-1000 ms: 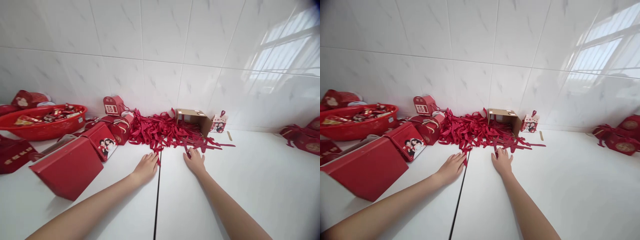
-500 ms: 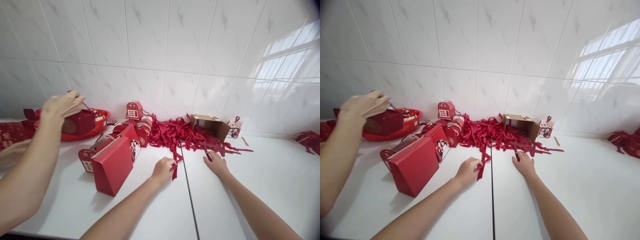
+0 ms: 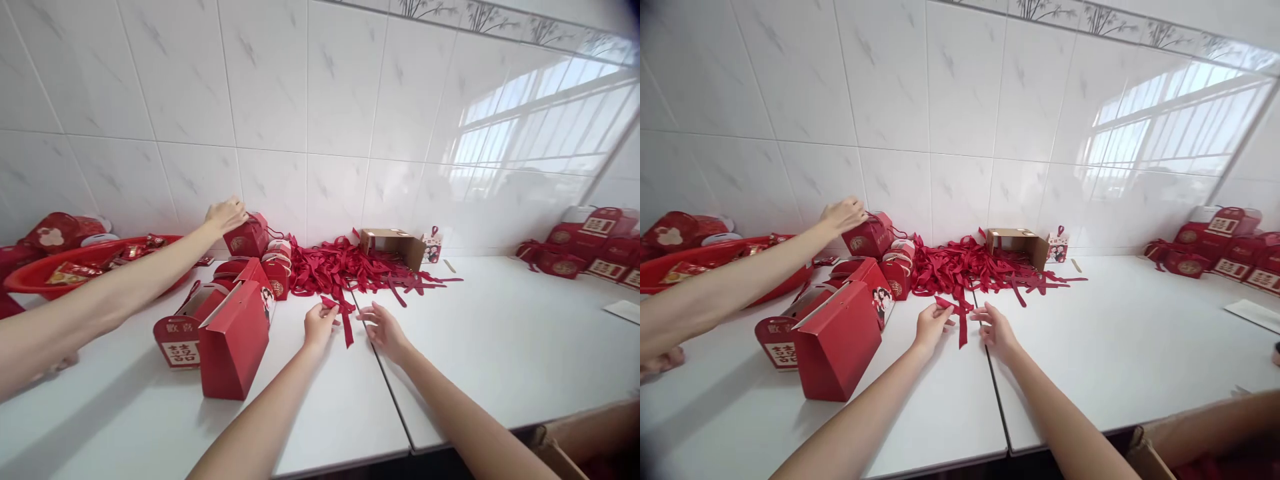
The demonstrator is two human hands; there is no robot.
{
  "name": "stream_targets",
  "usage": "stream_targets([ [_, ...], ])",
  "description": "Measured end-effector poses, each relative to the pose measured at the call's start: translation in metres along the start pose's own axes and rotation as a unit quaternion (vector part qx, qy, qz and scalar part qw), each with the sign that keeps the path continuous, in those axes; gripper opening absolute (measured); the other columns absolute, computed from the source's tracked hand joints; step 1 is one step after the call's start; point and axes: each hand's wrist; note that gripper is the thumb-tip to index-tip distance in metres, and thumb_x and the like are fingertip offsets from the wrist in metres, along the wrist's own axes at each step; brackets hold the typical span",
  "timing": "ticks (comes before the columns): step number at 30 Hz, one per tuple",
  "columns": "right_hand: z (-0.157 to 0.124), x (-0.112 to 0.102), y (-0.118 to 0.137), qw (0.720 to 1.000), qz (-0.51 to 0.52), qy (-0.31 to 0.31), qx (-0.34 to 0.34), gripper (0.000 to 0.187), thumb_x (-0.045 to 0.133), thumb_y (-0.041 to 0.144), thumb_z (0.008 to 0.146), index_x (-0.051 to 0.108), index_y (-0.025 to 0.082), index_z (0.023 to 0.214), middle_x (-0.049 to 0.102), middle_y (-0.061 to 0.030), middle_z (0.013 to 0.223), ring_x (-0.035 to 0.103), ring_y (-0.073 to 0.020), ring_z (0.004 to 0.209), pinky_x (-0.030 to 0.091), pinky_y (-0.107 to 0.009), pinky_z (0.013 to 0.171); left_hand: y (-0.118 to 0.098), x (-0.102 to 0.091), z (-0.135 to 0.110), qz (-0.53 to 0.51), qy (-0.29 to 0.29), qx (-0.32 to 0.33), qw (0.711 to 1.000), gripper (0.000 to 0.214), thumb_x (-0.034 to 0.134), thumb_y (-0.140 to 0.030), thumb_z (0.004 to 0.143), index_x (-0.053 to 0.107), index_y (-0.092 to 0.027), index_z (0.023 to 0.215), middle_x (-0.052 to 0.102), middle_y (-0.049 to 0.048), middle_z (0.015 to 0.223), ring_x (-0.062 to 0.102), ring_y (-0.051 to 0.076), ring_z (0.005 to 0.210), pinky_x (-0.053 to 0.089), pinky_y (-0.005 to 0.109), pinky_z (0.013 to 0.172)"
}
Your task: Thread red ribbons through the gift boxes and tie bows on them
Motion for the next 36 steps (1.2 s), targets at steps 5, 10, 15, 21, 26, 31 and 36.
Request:
stream_targets([
  [5,-0.018,0.010,0.013,0.879,0.417,0.218,0.078,0.057,0.030,0.061,0.089,0.051,0.026,0.128,0.065,-0.0107,0.108,0.058,-0.0130,0.063,0.045,-0.028,0.060,0.001,-0.006,0.007,0.038,0.012,0.033,0.999,0.026,0.053,-0.034,0.090,0.058,-0.012,0.104,0.064,0.0062,0.096,0.064,0.015,0.080,0.054,0.030,0.066],
  [10,-0.021,0.007,0.011,0.780,0.555,0.267,0.109,0.053,0.036,0.060,0.089,0.051,0.026,0.126,0.066,-0.0069,0.105,0.051,-0.0101,0.052,0.047,-0.032,0.064,0.001,-0.014,0.006,0.153,0.080,0.086,0.981,0.030,0.056,-0.032,0.089,0.057,-0.014,0.112,0.060,0.0080,0.112,0.060,0.020,0.096,0.052,0.040,0.081],
  [15,-0.020,0.008,0.009,0.789,0.549,0.256,0.100,0.056,0.036,0.061,0.088,0.058,0.018,0.117,0.066,-0.0052,0.110,0.046,-0.0080,0.049,0.049,-0.032,0.066,0.004,-0.011,-0.011,0.264,0.181,0.127,0.939,0.029,0.056,-0.032,0.089,0.058,-0.014,0.111,0.061,0.0076,0.111,0.061,0.019,0.094,0.052,0.039,0.081],
  [21,-0.020,0.007,0.005,0.785,0.576,0.211,0.086,0.053,0.039,0.060,0.087,0.062,0.017,0.111,0.069,-0.0039,0.099,0.044,-0.0087,0.047,0.050,-0.031,0.063,0.003,-0.011,-0.016,0.362,0.217,0.140,0.896,0.030,0.054,-0.032,0.089,0.057,-0.015,0.113,0.060,0.0082,0.113,0.060,0.020,0.096,0.052,0.040,0.082],
  [26,-0.018,0.008,0.003,0.785,0.581,0.195,0.088,0.053,0.042,0.060,0.086,0.062,0.017,0.110,0.067,-0.0048,0.107,0.046,-0.0089,0.048,0.051,-0.032,0.064,0.003,-0.009,-0.014,0.394,0.238,0.152,0.875,0.030,0.054,-0.032,0.090,0.056,-0.015,0.114,0.059,0.0084,0.114,0.060,0.019,0.097,0.052,0.040,0.083],
  [31,-0.015,0.010,0.004,0.782,0.587,0.184,0.096,0.045,0.042,0.053,0.088,0.061,0.019,0.111,0.067,-0.0058,0.108,0.048,-0.0099,0.049,0.051,-0.032,0.062,0.001,-0.007,-0.014,0.410,0.239,0.159,0.866,0.029,0.054,-0.032,0.090,0.056,-0.016,0.114,0.059,0.0086,0.115,0.060,0.020,0.098,0.052,0.040,0.083],
  [36,-0.014,0.009,0.006,0.773,0.596,0.189,0.106,0.047,0.043,0.052,0.088,0.061,0.015,0.112,0.068,-0.0070,0.100,0.055,-0.0125,0.056,0.052,-0.032,0.062,-0.004,-0.008,-0.016,0.407,0.245,0.172,0.863,0.028,0.053,-0.033,0.090,0.057,-0.015,0.112,0.060,0.0080,0.111,0.061,0.018,0.094,0.052,0.039,0.081],
])
Point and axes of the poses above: each hand's wrist, its own z-axis towards the middle knuckle, its own x-axis out of the palm, y = z × x
